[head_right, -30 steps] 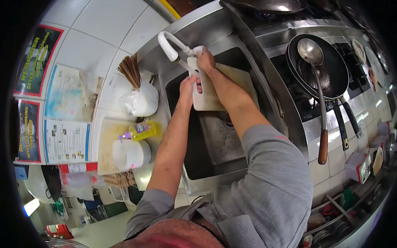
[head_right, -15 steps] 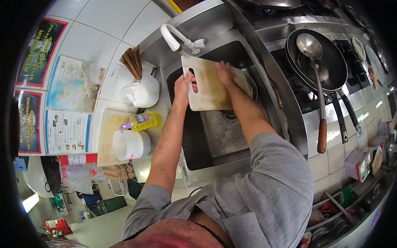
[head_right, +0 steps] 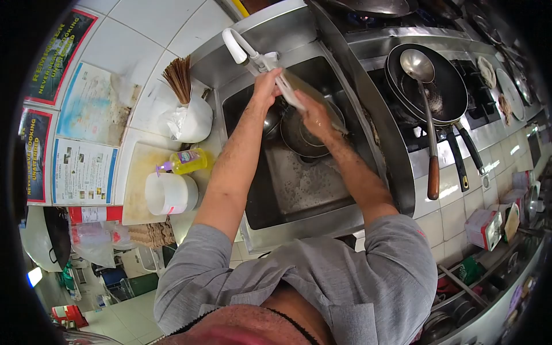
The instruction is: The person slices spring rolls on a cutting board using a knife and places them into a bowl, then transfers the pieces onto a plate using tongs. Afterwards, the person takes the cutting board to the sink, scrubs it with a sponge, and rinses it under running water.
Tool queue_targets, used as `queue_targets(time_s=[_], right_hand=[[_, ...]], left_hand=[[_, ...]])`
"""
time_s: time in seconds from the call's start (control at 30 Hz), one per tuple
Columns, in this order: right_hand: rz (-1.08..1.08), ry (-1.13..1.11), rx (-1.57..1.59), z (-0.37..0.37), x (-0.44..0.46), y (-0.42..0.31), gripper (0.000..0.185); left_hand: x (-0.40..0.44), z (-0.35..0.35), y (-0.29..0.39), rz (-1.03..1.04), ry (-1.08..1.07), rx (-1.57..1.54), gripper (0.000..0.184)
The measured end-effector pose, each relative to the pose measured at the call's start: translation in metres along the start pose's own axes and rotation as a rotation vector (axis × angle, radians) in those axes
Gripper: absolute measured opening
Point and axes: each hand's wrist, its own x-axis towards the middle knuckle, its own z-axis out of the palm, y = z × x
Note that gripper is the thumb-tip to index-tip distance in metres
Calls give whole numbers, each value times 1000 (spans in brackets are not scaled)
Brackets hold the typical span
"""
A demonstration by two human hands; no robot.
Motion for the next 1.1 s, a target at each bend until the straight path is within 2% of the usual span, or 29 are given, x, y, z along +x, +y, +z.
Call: queue_targets(time_s=[0.03, 0.1, 0.13, 0.17, 0.23, 0.27, 0.3, 0.33, 0.37, 0.4, 0.43, 0.5, 0.53, 0.57, 0.6, 0.63, 0.7, 0.73, 0.8, 0.87, 0.9, 1.0, 1.1], right_hand=[[48, 76, 73, -6, 8, 2, 38], [269, 34, -4, -35, 34, -28, 26], [251, 87, 39, -40, 45, -23, 23], [139, 135, 100, -43, 59, -18, 25], [258, 99, 243, -51, 80, -21, 31], [254, 94, 249, -47, 87, -8, 31], [337, 35, 271, -43, 92, 4, 35], [419, -26, 291, -38, 95, 7, 39], [413, -33, 295, -32, 98, 10, 39], [424, -66, 350, -24, 100, 14, 41], [439, -99, 405, -17, 100, 13, 43], [489, -128, 382, 0, 108, 12, 41], [441, -96, 174, 11, 115, 19, 39], [387, -61, -34, 21, 118, 19, 37], [312, 176, 20, 45, 114, 16, 33], [191, 329, -200, 68, 111, 15, 35], [8, 383, -6, 109, 98, 0, 37], [8, 379, -2, 119, 90, -1, 37], [-26, 351, -51, 139, 80, 1, 42], [266, 321, 67, 144, 62, 32, 47], [264, 314, 73, 136, 56, 44, 47], [923, 271, -244, 106, 46, 72, 52], [855, 276, -237, 100, 67, 65, 54]], left_hand=[[-7, 5, 8, -23, 9, -24, 33], [-8, 1, 16, 22, 21, -81, 40], [1, -7, 14, 132, 104, 99, 49], [8, -16, 9, 133, 105, 97, 49], [17, -33, 6, 846, 406, 943, 58], [-2, -31, 13, 761, 408, 1060, 58], [-20, -27, 20, 762, 415, 1064, 58], [-28, -27, 22, 768, 388, 1237, 55], [-34, -28, 26, 767, 361, 1410, 52], [-38, -31, 31, 687, 229, 1426, 46], [-36, -39, 31, 679, 237, 1430, 46], [-33, -55, 30, 278, -68, 1368, 47], [-35, -63, 27, 268, -68, 1370, 47], [-37, -68, 27, 152, -136, 1198, 42], [-39, -70, 25, 38, -201, 1025, 38], [-44, -68, 23, 37, -203, 1028, 38], [-52, -65, 23, 95, -66, 843, 31], [-44, -78, 17, 151, -58, 829, 31], [-52, -88, 22, 132, -31, 748, 31], [-61, -95, 27, 108, -19, 641, 29], [-67, -95, 33, 107, -10, 643, 29], [-75, -87, 42, 90, -98, 613, 33], [-65, -65, 39, 67, -130, 637, 38]])
